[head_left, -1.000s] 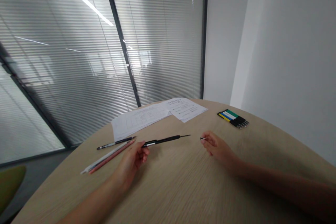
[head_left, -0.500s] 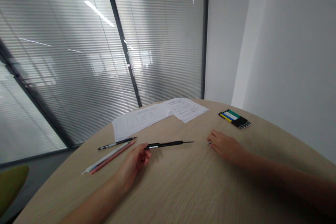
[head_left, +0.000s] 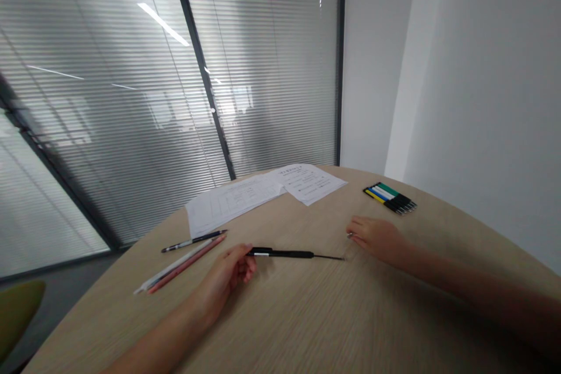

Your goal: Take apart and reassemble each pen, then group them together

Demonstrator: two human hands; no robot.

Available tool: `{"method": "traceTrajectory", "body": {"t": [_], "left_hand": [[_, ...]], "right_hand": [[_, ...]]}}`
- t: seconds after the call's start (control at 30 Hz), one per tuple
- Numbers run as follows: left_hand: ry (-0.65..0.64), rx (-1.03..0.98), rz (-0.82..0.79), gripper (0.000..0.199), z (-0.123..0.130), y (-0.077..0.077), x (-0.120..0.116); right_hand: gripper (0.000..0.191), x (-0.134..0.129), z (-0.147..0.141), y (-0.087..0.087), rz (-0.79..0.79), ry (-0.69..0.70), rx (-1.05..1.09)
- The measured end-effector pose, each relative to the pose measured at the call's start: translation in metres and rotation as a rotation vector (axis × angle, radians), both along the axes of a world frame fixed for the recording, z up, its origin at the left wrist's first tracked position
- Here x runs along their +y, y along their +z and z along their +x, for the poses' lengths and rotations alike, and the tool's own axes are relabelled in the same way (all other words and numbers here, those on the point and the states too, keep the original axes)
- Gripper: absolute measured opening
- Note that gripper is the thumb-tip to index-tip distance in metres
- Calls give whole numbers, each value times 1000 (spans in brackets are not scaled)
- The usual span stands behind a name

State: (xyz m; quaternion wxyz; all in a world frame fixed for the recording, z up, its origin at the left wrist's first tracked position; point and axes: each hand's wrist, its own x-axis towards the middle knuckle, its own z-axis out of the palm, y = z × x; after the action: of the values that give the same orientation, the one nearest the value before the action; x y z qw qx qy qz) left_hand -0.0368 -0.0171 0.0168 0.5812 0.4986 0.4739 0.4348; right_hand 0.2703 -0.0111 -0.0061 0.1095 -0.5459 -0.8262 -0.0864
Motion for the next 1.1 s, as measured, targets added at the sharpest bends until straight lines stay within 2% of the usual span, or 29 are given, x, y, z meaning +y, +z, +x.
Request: {"method": "traceTrajectory", "body": {"t": [0.13,0.3,0.47,0.63,0.73,0.83,0.97,1.1], "left_hand": [[9,0,-18,26,1,1,0],[29,2,-21,24,3,3,-1],[29,6,-23,23,3,3,-2],[39,8,-25,22,3,4,-3],[15,-1,-18,24,2,2,-1],[14,-12,-15,22,1,2,-1],[41,-1,-10,20,3,4,-4],[117,15,39,23,4,6,-4]], "right_hand": [[16,-4,0,1,116,100,-268],[21,-7,-3,-1,151,153,-296],[25,-4,0,-4,155,178,-223],[26,-13,-6,3,198,147,-72],[19,-23,-15,6,108,202,56],[16,-28,-22,3,9,238,92],[19,-26,-21,1,-36,193,136],[22,-16,-11,5,8,99,233]]}}
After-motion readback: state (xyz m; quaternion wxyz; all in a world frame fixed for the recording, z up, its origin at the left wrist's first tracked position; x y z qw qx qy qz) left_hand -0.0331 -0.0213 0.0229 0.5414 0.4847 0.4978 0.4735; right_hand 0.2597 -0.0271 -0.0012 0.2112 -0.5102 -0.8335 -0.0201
